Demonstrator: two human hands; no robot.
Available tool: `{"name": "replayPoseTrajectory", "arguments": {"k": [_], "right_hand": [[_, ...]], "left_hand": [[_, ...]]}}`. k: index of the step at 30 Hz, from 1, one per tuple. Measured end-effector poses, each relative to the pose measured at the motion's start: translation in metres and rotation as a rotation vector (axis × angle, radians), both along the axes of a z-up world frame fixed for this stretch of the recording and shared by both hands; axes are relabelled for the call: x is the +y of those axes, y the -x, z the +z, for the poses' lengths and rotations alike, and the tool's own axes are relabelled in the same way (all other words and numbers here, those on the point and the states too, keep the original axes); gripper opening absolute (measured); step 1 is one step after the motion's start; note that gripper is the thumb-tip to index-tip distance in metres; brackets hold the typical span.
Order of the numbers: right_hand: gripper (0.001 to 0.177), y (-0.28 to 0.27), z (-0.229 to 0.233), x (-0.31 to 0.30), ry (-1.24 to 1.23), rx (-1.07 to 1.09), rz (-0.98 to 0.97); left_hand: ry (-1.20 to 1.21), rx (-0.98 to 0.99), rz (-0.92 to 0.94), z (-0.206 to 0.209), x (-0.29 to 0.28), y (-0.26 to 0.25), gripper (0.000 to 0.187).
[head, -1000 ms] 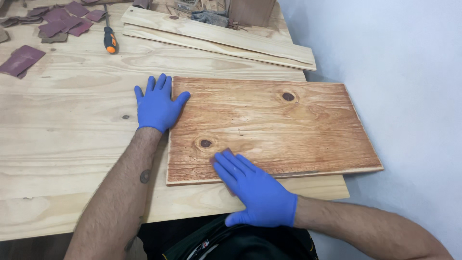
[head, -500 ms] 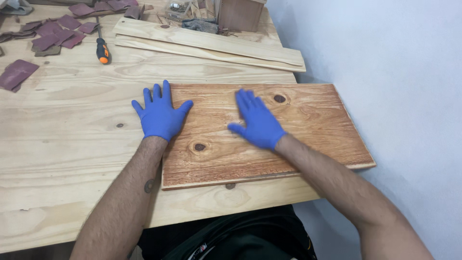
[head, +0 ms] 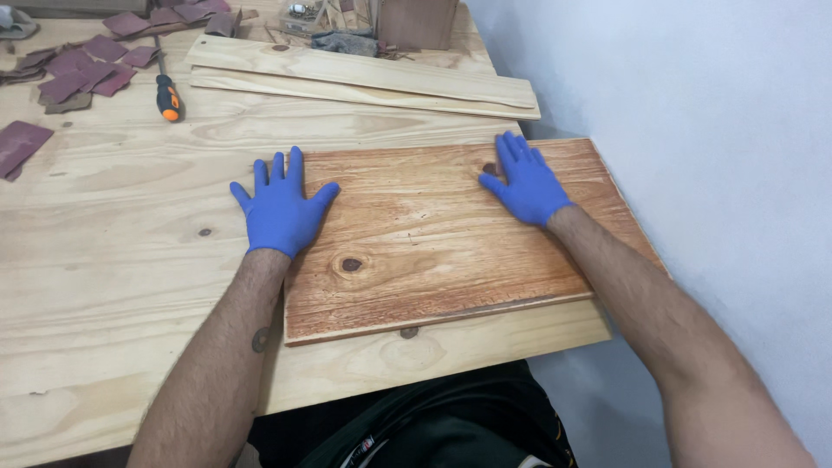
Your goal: The person sands a rectangular wooden board on a workbench using a piece of sandpaper held in the right hand. The person repeatedly rubs the sandpaper across the surface of the board while stabilizing it with the left hand.
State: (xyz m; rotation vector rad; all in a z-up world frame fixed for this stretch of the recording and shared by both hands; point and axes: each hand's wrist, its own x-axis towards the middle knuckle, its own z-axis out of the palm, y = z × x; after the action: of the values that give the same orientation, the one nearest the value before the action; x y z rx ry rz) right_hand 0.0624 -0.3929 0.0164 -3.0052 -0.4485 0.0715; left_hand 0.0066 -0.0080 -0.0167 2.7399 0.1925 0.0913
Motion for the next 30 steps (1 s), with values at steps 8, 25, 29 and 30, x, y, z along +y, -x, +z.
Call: {"name": "replayPoseTrajectory", "arguments": {"k": [8,25,29,30], "right_hand": [[0.098,0.091,0.024,0.068,-0.042,-0.002,0.231],[0.095,-0.002,-0.015,-0.042,0.032,-0.076,-0.140],[0.097,0.100,0.023,0.019,-0.027,0.009,0.151],[0.101,0.134,0.036,0.035,-0.039,0.048,0.317]], "left_hand": [[-0.001,-0.002,-0.004,0.000,0.000,-0.002,0.087],[0.006,-0.008,-0.013,0.000,0.001,0.001,0.088],[0.006,-0.009,-0.015,0.002,-0.001,-0.001,0.089],[0.004,-0.008,-0.011,0.002,-0.001,0.000,0.090]]}}
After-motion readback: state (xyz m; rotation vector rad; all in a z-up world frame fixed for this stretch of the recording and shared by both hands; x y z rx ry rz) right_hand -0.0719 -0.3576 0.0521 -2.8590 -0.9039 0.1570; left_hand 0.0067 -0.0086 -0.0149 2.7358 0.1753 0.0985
